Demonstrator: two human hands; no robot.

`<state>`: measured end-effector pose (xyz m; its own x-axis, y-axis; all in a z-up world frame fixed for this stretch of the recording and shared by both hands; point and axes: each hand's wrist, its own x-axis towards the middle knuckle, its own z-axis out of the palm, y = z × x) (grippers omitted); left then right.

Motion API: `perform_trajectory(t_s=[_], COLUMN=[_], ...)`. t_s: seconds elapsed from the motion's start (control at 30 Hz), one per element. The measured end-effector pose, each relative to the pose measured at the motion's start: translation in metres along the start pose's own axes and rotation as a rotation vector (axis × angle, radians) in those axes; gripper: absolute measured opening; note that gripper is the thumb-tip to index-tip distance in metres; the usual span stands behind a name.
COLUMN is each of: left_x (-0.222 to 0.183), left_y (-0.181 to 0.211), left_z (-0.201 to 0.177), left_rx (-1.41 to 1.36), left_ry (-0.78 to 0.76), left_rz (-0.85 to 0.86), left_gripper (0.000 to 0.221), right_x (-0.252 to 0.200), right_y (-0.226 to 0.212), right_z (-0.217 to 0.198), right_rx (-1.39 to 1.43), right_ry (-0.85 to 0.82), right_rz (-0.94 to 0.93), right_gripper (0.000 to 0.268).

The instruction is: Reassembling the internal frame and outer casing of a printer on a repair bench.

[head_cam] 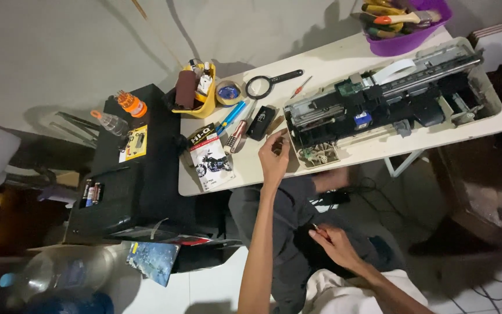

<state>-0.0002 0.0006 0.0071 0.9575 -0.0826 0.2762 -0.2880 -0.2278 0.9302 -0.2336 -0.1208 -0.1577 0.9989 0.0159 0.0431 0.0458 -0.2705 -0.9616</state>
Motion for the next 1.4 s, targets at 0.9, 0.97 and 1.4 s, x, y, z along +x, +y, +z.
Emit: perform_trajectory(t_s=[0.9,0.97,1.4], left_x=[-0.009,-0.007,0.003], left_y=[0.020,0.027,0.042], left_z=[0.003,0.004,0.001], left_rx=[0.024,0.010,-0.003], left_ry=[-0.015,-0.025,-0.036], left_rz=[-0.092,-0.087,-0.069], left_gripper=[0.049,0.047,0.043], right_x=[-0.005,-0.008,-0.025], right_y=[0.027,0.041,0.018], right_z=[-0.030,-0.038,-0.094], right_rx=[-0.094,-0.103,0.091], right_ry=[0.202,0.224,0.471], right_rz=[0.003,0.012,0.161], right_gripper=[0.046,0.044,0.047])
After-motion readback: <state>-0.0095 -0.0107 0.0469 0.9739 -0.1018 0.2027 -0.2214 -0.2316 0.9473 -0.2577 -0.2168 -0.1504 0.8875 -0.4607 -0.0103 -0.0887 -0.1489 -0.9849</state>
